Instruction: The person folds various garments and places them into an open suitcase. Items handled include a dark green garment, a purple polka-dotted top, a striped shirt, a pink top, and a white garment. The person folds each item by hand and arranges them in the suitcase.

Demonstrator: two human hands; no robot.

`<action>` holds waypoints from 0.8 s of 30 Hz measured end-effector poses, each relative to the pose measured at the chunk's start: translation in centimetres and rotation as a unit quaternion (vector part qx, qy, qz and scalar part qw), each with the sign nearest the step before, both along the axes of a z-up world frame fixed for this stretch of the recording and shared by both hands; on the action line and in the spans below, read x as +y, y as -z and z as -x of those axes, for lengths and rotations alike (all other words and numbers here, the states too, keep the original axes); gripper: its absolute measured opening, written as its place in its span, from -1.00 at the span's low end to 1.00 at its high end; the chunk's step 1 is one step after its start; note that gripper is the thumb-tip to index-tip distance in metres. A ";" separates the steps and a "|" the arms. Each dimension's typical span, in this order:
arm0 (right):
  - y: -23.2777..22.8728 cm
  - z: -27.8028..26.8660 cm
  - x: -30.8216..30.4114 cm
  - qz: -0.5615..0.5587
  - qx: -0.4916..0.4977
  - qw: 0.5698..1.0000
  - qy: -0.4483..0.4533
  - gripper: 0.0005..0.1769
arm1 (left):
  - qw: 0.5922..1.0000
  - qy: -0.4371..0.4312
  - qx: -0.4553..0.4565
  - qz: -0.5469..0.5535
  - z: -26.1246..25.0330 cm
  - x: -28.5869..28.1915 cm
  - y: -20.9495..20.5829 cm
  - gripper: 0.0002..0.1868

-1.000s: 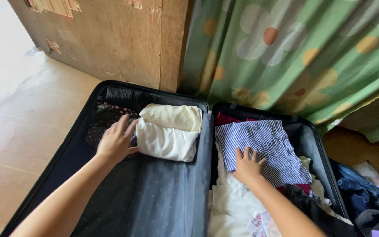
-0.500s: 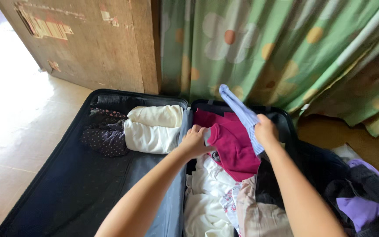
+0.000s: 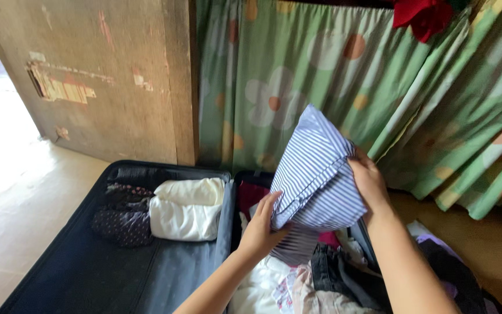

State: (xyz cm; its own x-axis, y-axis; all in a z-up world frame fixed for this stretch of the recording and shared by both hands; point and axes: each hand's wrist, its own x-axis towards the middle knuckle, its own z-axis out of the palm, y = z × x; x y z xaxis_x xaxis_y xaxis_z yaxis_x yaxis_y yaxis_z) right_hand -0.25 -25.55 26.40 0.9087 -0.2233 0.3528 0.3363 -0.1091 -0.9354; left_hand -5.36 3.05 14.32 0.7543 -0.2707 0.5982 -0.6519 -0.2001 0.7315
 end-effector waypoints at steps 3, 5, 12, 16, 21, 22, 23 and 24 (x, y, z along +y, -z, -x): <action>-0.1 1.4 0.5 -0.132 0.041 0.983 -0.118 -0.54 | 0.977 0.105 0.164 0.080 -2.1 0.0 1.1 -0.54; -0.4 2.7 0.3 -0.162 0.079 0.971 -0.156 -0.49 | 0.952 0.186 0.221 0.098 -4.1 0.5 2.3 -0.72; -0.9 6.4 -6.7 -0.058 0.177 0.972 -0.142 -0.33 | 0.902 0.101 0.310 0.285 -7.9 6.5 6.3 -0.63; 3.3 5.8 -12.6 -0.035 0.227 0.970 -0.084 -0.37 | 0.780 0.024 0.392 0.487 -9.3 12.1 10.0 -0.59; 13.2 1.7 -11.1 0.440 0.032 0.871 0.215 -0.39 | 0.814 -0.182 0.463 0.300 -10.6 16.3 18.3 -0.59; 14.7 1.3 -9.7 0.478 -0.019 0.858 0.187 -0.38 | 0.820 -0.211 0.481 0.226 -10.5 16.7 20.2 -0.61; 16.2 1.1 -7.8 0.514 -0.070 0.840 0.157 -0.37 | 0.821 -0.237 0.496 0.150 -10.1 17.1 22.1 -0.63; 17.3 0.6 -5.5 0.543 -0.075 0.832 0.086 -0.46 | 0.816 -0.262 0.509 0.075 -9.7 17.4 23.7 -0.65</action>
State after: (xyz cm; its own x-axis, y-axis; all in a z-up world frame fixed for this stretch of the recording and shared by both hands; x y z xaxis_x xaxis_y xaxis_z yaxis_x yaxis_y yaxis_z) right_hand -0.80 -31.05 9.08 0.8238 0.1799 0.5376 0.3328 -0.9211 -0.2018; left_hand 4.36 20.46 -9.37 0.8697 0.2680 -0.4144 0.4559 -0.1145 0.8827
